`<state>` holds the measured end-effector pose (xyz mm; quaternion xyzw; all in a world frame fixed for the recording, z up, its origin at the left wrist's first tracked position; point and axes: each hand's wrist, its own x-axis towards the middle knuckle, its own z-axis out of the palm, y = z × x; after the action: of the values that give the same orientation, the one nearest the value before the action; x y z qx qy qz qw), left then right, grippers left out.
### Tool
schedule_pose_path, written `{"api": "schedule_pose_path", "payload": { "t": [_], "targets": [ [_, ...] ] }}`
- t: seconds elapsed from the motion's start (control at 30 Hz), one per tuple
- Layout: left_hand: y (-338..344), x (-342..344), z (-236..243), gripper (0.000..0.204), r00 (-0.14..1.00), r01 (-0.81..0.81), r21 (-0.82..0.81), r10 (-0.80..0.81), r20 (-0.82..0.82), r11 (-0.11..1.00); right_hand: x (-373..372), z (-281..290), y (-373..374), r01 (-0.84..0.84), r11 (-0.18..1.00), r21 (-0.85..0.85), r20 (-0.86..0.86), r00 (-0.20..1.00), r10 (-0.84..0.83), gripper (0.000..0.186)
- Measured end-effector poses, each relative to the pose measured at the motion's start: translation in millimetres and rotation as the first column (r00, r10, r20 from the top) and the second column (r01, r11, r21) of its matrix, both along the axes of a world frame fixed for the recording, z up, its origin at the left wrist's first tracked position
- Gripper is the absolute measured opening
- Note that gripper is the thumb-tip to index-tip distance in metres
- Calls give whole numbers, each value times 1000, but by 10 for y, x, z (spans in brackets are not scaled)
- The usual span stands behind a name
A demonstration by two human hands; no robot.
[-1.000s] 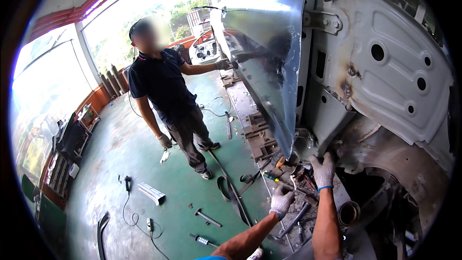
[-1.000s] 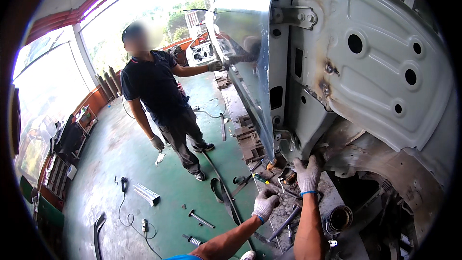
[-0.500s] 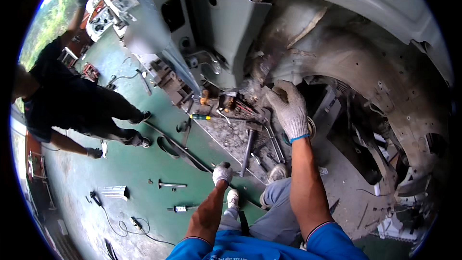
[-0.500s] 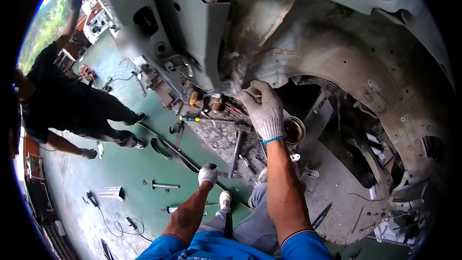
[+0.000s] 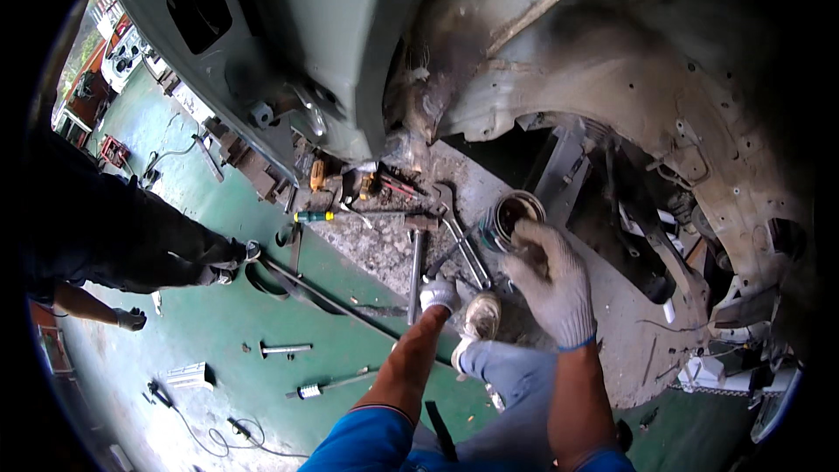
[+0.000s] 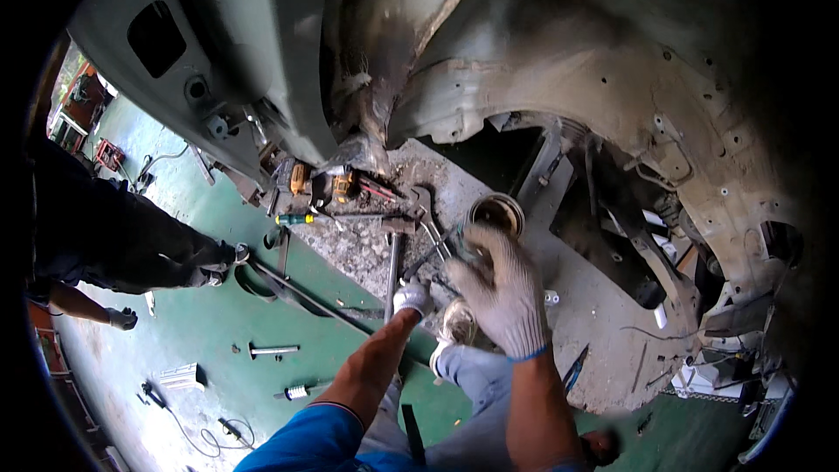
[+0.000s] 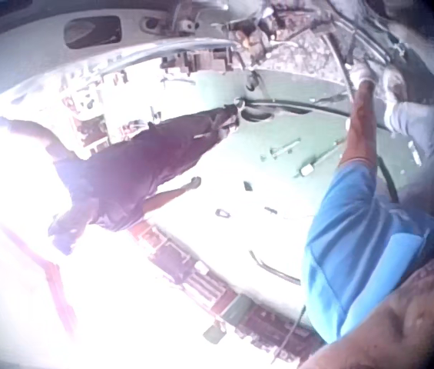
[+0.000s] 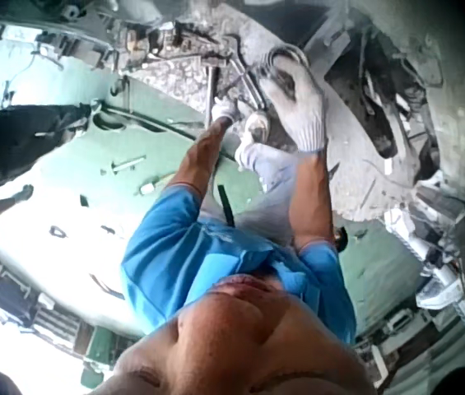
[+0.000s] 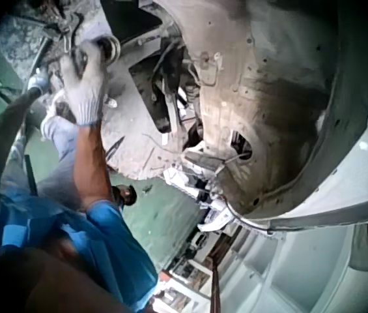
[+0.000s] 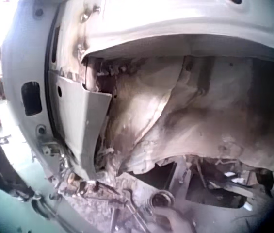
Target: The person removes bolts from a car's front fender using a wrench, detaches the fender with assistance, and then reattaches it by tightening bolts. The task involves coordinated handling of the fender and use of hand tools.
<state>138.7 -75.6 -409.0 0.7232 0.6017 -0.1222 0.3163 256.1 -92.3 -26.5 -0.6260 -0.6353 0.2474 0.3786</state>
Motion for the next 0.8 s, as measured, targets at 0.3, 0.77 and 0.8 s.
{"api": "schedule_pose_path", "payload": {
  "t": [0.3, 0.77, 0.8],
  "targets": [
    [79, -149, 383, 64, 826, -413, -98, 418, 378, 906, -46, -146, -96, -32, 997, -63, -55, 998, 29, 47],
    [-57, -2489, 1004, 36, 139, -769, -335, 655, 743, 544, 290, -1180, 473, -32, 990, -140, 321, 944, 76, 28],
    [-341, -2604, 685, 42, 252, -764, -309, 703, 665, 566, 318, -1532, 520, -8, 956, -292, 360, 926, 118, 28]
  ]
}}
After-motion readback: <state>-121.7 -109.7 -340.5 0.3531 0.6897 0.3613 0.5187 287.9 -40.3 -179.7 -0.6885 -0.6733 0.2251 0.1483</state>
